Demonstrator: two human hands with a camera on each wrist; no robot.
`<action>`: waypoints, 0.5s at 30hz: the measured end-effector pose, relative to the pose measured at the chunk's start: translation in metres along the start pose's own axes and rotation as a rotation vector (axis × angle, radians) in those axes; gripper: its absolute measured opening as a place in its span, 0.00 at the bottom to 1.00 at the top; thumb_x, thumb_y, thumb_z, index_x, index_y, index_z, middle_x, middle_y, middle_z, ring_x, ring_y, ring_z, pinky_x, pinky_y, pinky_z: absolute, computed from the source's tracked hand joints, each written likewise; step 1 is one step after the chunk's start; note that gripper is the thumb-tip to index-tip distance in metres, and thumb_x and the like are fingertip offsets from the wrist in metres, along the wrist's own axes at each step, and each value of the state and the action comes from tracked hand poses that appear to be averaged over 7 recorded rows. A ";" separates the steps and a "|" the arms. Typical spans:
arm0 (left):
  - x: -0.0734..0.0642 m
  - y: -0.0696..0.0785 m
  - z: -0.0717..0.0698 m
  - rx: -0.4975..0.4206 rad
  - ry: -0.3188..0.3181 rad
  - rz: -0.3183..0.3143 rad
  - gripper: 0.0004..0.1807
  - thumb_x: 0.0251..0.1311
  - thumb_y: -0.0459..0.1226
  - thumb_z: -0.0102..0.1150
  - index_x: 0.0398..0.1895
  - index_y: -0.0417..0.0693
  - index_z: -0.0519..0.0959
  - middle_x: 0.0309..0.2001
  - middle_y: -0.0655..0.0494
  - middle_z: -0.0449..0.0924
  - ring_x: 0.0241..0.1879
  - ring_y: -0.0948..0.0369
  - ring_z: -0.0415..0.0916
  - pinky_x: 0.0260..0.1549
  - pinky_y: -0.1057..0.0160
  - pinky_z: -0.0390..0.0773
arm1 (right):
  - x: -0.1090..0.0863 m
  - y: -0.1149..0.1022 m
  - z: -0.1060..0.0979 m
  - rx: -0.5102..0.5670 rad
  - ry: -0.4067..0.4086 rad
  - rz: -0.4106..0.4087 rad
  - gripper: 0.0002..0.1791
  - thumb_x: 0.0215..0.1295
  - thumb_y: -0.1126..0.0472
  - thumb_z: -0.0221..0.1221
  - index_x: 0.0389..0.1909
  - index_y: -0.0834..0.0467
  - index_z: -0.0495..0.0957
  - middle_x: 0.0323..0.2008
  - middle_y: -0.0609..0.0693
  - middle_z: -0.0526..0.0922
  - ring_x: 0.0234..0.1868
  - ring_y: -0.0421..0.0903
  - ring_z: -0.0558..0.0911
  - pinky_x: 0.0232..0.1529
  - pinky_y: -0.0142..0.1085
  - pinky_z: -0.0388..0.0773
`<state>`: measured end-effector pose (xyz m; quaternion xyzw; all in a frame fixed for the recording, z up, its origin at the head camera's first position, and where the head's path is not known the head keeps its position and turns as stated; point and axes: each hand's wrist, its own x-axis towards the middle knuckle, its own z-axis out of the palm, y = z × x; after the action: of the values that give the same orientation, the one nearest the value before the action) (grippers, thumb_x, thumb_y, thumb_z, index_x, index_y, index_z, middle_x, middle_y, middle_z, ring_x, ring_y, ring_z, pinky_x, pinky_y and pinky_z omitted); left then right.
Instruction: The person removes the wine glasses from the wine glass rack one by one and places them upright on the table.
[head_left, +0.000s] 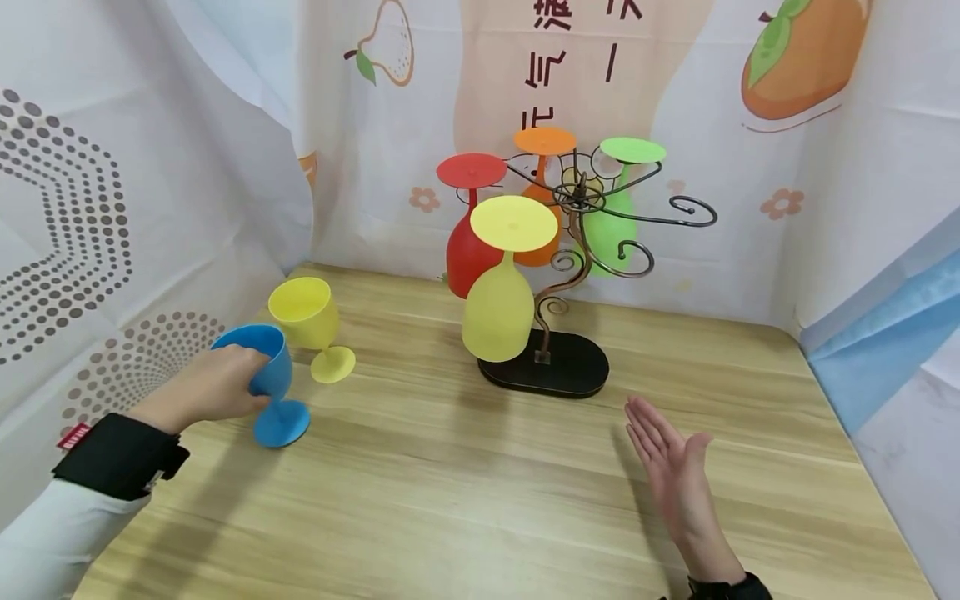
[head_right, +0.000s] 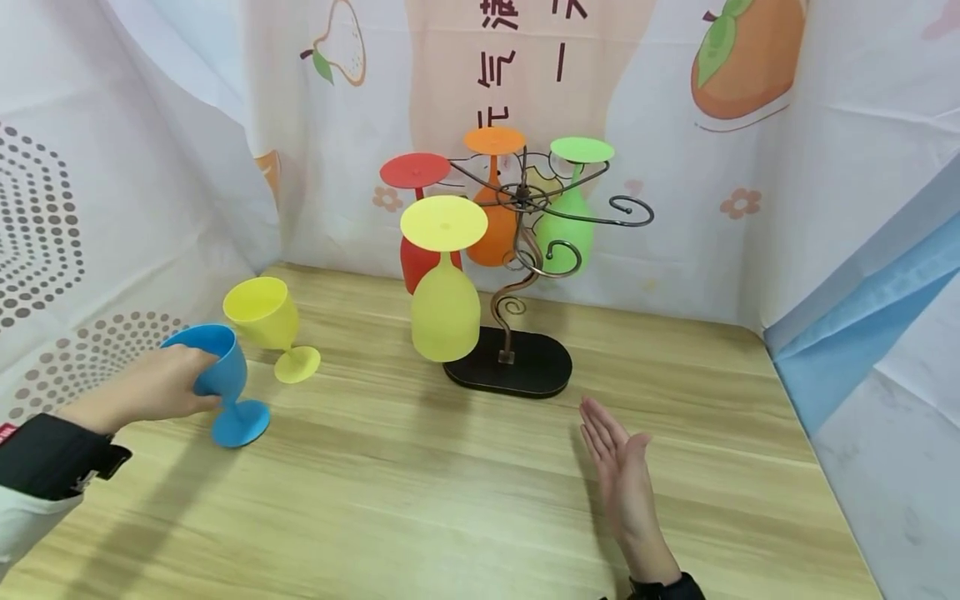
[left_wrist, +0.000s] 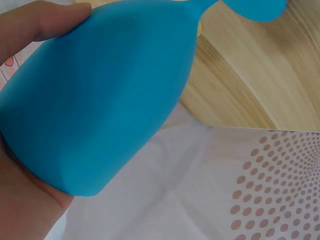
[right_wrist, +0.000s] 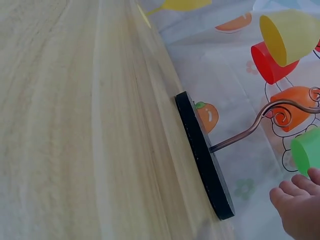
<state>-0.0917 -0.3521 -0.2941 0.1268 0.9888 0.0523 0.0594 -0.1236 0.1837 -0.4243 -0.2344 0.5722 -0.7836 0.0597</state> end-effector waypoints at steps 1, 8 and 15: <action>0.000 -0.001 0.000 -0.007 -0.011 -0.004 0.23 0.40 0.33 0.63 0.12 0.53 0.54 0.15 0.63 0.47 0.15 0.65 0.51 0.17 0.67 0.54 | 0.000 -0.001 0.000 -0.003 0.005 0.009 0.45 0.64 0.39 0.09 0.66 0.73 0.39 0.70 0.54 0.53 0.69 0.52 0.48 0.66 0.28 0.54; -0.002 -0.008 0.001 -0.029 -0.017 -0.001 0.20 0.40 0.38 0.69 0.16 0.49 0.62 0.17 0.61 0.54 0.19 0.63 0.57 0.20 0.64 0.62 | 0.000 -0.011 0.004 -0.053 0.074 0.019 0.44 0.65 0.40 0.09 0.66 0.72 0.43 0.69 0.56 0.54 0.69 0.51 0.51 0.66 0.28 0.54; -0.026 0.028 -0.047 0.182 0.352 0.004 0.22 0.45 0.54 0.64 0.23 0.43 0.75 0.12 0.61 0.67 0.13 0.63 0.61 0.11 0.62 0.64 | 0.038 -0.069 0.011 -0.197 0.141 -0.312 0.25 0.73 0.62 0.29 0.62 0.76 0.53 0.65 0.63 0.61 0.66 0.53 0.58 0.65 0.31 0.57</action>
<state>-0.0657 -0.3363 -0.2415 0.1225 0.9843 -0.0158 -0.1263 -0.1403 0.1841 -0.3462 -0.2695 0.6055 -0.7382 -0.1257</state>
